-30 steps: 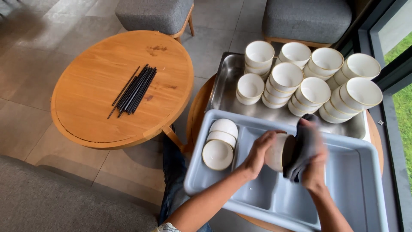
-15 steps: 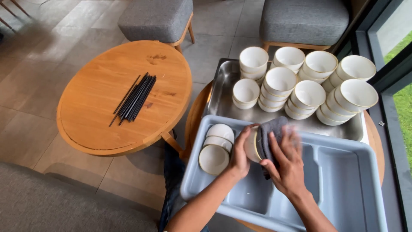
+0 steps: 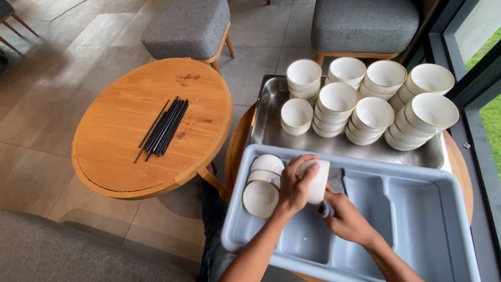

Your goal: The person sits on the floor with a tray between their legs and wipes white bowls with a gray cloth. They pick up bowls from a stack, wipe the exterior and interior surfaces, and place them into a compartment in the tray. A wooden table with black sticks is visible nearby.

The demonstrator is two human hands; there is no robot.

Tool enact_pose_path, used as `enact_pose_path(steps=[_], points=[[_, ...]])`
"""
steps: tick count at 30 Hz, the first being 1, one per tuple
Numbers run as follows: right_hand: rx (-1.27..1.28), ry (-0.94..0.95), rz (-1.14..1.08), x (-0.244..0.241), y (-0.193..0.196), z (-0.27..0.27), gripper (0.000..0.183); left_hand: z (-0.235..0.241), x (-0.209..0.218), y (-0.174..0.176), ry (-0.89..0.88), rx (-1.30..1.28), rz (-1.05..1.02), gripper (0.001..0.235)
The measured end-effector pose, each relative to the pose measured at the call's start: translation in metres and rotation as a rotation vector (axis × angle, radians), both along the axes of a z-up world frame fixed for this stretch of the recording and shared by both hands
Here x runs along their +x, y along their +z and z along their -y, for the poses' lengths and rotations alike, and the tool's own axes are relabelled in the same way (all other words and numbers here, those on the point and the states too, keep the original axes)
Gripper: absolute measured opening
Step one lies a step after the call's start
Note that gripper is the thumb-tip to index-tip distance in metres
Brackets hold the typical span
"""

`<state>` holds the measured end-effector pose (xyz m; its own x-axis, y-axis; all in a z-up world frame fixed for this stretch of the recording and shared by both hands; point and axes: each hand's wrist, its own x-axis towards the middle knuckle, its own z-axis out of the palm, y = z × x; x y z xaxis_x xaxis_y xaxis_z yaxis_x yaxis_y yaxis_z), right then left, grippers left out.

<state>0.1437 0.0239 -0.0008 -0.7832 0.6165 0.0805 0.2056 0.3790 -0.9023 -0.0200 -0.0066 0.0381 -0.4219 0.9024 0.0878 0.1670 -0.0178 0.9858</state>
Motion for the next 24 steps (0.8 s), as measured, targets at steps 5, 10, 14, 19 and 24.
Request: enact_pose_path(steps=[5,10,14,19,24], points=[[-0.688,-0.241,-0.247,0.007,-0.018,-0.007,0.033,0.009,-0.009,0.008,-0.031,0.148,-0.282,0.047],[-0.988,-0.494,-0.539,0.01,-0.022,-0.016,0.064,0.012,-0.008,0.017,-0.044,0.12,-0.285,0.054],[-1.081,-0.797,-0.672,0.027,-0.013,-0.037,0.028,0.005,-0.013,0.007,0.001,-0.004,0.095,0.047],[-0.436,-0.641,-0.774,0.025,0.006,-0.022,0.066,-0.003,-0.009,-0.015,0.057,0.021,0.321,0.04],[-0.093,-0.062,-0.057,-0.007,0.022,0.012,0.093,0.006,-0.003,0.006,0.028,-0.03,0.176,0.039]])
